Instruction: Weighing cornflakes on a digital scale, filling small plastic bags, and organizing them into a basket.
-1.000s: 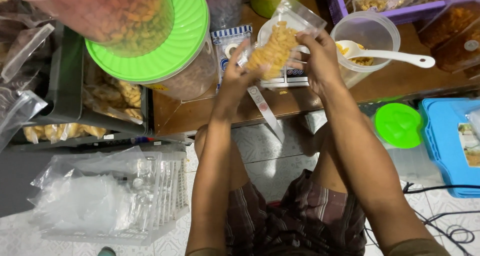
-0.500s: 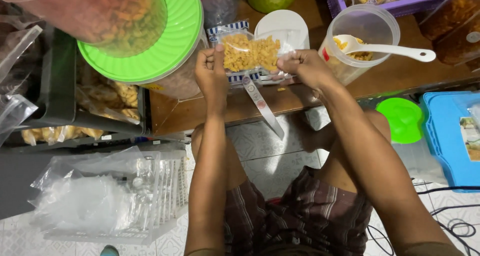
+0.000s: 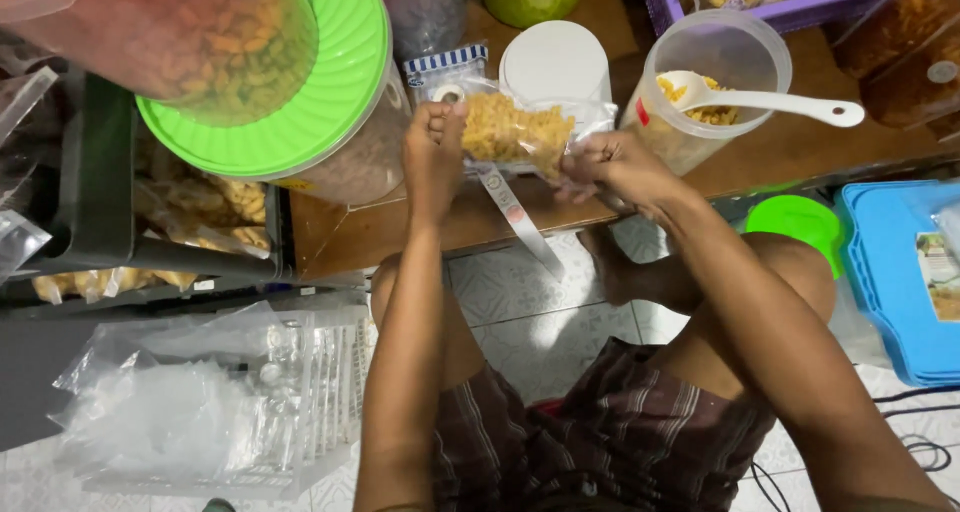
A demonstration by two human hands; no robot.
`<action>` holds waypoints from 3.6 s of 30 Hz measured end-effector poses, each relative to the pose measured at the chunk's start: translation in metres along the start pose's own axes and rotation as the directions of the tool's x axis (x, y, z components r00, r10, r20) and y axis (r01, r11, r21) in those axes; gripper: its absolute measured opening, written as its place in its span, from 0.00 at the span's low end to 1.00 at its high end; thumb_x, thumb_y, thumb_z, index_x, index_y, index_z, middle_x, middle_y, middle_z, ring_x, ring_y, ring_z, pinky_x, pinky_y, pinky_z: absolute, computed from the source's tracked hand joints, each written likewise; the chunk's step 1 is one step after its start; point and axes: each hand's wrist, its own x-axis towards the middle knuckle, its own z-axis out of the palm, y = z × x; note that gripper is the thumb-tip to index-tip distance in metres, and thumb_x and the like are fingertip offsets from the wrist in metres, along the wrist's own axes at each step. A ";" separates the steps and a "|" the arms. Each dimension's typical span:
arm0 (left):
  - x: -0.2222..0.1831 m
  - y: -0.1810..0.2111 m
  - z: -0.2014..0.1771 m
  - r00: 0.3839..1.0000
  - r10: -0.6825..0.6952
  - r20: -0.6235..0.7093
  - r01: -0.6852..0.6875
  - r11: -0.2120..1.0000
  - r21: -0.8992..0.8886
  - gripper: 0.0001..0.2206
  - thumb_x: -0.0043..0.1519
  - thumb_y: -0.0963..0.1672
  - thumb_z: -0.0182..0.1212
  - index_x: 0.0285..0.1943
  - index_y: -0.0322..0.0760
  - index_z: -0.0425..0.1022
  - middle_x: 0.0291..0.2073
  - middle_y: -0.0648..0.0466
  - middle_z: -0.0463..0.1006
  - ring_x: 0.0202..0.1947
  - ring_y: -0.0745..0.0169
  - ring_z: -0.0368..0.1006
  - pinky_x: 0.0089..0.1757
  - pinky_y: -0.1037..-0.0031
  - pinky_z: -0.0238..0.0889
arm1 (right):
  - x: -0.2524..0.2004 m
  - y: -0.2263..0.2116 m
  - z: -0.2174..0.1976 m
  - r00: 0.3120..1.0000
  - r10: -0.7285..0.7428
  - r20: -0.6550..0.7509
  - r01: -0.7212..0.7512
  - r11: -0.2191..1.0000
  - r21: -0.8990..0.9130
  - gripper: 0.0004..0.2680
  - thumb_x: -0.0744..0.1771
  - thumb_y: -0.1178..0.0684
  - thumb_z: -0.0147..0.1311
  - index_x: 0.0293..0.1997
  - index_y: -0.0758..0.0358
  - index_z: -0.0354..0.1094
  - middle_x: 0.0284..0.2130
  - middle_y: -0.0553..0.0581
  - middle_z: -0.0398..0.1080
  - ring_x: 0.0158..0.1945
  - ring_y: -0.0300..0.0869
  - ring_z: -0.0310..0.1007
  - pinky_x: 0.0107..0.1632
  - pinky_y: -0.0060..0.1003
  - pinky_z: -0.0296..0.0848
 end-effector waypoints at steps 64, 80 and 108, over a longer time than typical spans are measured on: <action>-0.024 0.042 -0.024 0.788 -0.295 0.541 0.466 0.860 -0.210 0.33 0.65 0.47 0.62 0.77 0.46 0.50 0.55 0.32 0.71 0.40 0.36 0.83 0.30 0.71 0.81 | 0.000 0.014 0.016 0.988 0.018 -0.155 0.013 0.980 0.198 0.09 0.73 0.50 0.49 0.34 0.56 0.63 0.22 0.49 0.66 0.24 0.35 0.72 0.24 0.27 0.71; -0.039 0.091 -0.015 0.904 -0.275 0.327 0.193 0.946 0.262 0.19 0.65 0.58 0.49 0.47 0.54 0.84 0.28 0.54 0.82 0.36 0.58 0.80 0.40 0.68 0.75 | -0.005 0.004 0.040 0.976 0.133 -0.172 -0.120 0.989 0.083 0.05 0.71 0.53 0.53 0.40 0.63 0.67 0.24 0.54 0.60 0.23 0.41 0.66 0.25 0.39 0.70; -0.033 0.079 -0.026 0.987 -0.035 0.154 0.016 0.992 0.122 0.22 0.71 0.53 0.39 0.46 0.36 0.76 0.42 0.40 0.80 0.51 0.46 0.74 0.56 0.51 0.61 | -0.016 -0.010 0.034 0.917 0.393 0.073 -0.368 0.901 -0.229 0.26 0.71 0.35 0.36 0.68 0.70 0.59 0.44 0.73 0.76 0.38 0.59 0.81 0.39 0.56 0.81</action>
